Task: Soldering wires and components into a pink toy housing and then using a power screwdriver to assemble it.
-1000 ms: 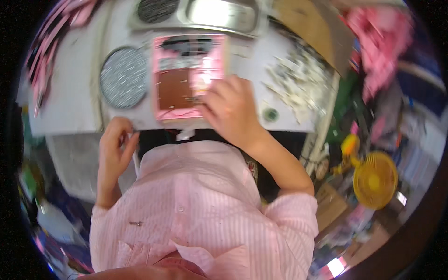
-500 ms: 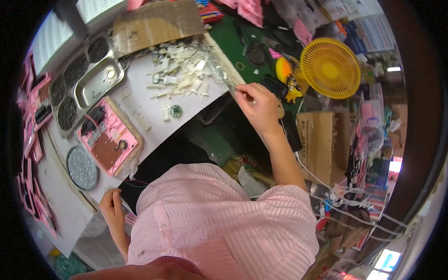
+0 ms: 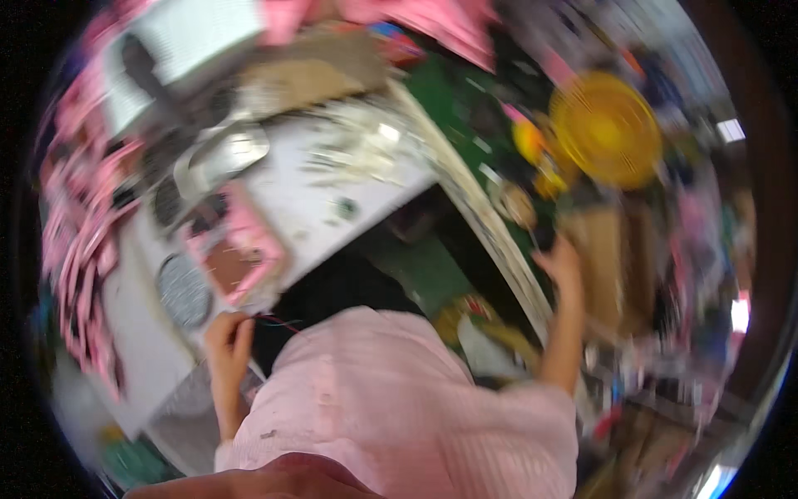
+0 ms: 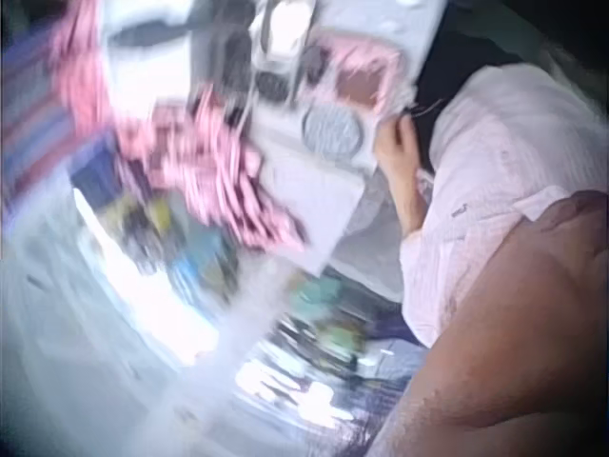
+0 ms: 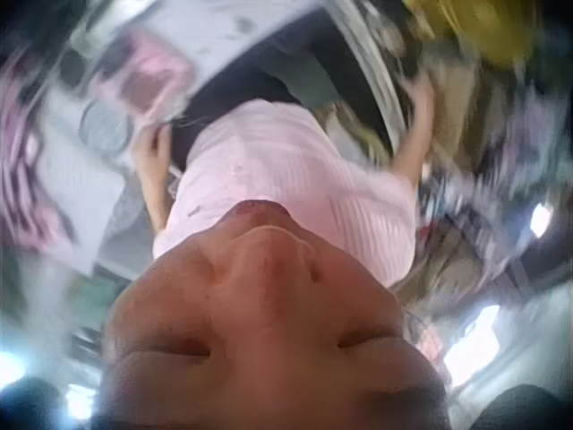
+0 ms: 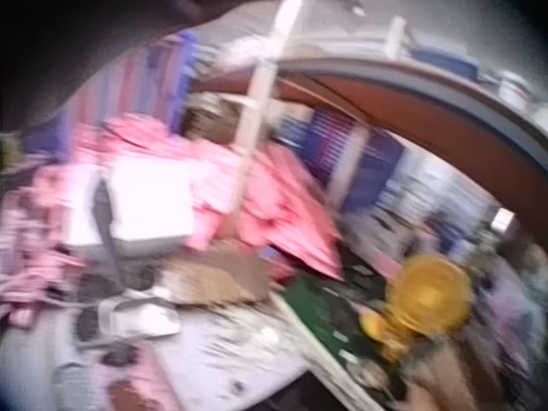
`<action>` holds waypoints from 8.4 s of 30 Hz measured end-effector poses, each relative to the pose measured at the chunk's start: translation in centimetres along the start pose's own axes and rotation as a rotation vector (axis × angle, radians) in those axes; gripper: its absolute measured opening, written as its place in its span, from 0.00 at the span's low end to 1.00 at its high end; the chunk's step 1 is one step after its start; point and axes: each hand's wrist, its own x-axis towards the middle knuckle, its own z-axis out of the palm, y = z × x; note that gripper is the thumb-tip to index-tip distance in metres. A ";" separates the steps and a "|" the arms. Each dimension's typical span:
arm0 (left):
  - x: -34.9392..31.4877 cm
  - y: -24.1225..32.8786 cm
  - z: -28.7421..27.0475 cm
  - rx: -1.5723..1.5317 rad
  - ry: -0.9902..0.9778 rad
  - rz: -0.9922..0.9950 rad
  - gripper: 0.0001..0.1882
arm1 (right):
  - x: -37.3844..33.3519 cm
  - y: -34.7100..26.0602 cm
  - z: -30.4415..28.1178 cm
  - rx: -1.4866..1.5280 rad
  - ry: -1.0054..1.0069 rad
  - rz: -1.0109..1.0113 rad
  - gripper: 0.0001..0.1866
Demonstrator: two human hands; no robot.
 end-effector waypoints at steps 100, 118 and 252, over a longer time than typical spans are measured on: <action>8.9 -0.3 -2.7 0.172 0.335 0.158 0.04 | -7.7 -36.2 10.3 0.395 -0.244 -1.270 0.12; 8.5 0.1 -0.8 0.139 0.324 0.070 0.04 | 1.3 -39.5 10.9 -0.276 0.152 -1.136 0.14; 24.9 5.8 2.9 -0.131 -0.471 0.498 0.19 | 1.0 -35.7 11.5 1.577 -1.392 -0.494 0.10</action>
